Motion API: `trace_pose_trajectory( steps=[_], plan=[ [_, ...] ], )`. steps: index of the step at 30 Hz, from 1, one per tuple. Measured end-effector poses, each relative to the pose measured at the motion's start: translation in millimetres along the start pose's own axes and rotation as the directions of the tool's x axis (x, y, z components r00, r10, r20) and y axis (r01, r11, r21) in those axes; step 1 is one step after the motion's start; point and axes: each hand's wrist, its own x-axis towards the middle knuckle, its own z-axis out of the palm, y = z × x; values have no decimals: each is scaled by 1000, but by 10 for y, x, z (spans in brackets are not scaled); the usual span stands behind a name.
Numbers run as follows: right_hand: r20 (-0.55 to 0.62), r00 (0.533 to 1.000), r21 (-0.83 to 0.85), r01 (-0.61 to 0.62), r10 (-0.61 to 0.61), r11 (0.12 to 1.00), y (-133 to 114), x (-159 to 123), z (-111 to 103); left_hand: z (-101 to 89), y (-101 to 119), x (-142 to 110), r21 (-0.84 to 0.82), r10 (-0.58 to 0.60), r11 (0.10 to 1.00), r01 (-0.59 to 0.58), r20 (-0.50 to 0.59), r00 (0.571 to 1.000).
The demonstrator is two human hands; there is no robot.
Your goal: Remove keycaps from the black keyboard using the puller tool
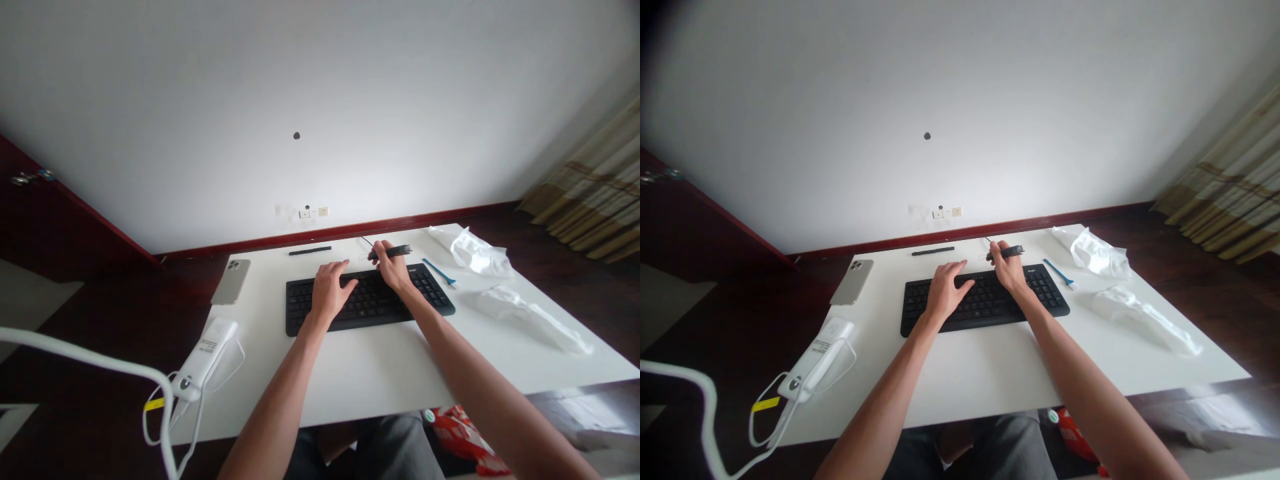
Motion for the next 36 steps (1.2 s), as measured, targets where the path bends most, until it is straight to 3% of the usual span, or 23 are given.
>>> trace_pose_trajectory(
  steps=[3, 6, 9, 11, 15, 18, 21, 30, 36],
  plan=[
    [60, 996, -85, 77, -72, 993, -150, -119, 83, -51, 79, 6, -19, 75, 997, -76, -40, 996],
    [235, 962, 18, 142, -142, 990, -302, -263, 195, -49, 181, -18, -15, 123, 992, -123, -23, 992],
    [356, 912, 122, 173, -206, 977, -370, -324, 227, -31, 216, -51, -4, 93, 996, -93, -26, 995],
    [419, 878, 105, 205, -230, 973, -359, -287, 168, -39, 181, -55, 16, 58, 998, -58, -13, 998],
    [486, 853, -103, 276, -194, 956, -262, -113, -49, -109, 29, -13, -44, -112, 993, 109, -86, 990],
    [571, 807, -178, 299, -149, 937, -192, -29, -147, -180, -97, 30, -86, -311, 950, 301, -148, 939],
    [627, 771, -224, 316, -112, 922, -148, -18, -143, -235, -199, 52, -64, -404, 915, 399, -163, 900],
    [617, 778, -203, 301, -117, 932, -25, -13, -85, -270, -317, 64, -131, -488, 873, 470, -232, 842],
    [459, 888, -147, 103, -24, 984, 67, 249, 31, -306, -341, 85, -219, -558, 829, 515, -242, 794]
  ],
)
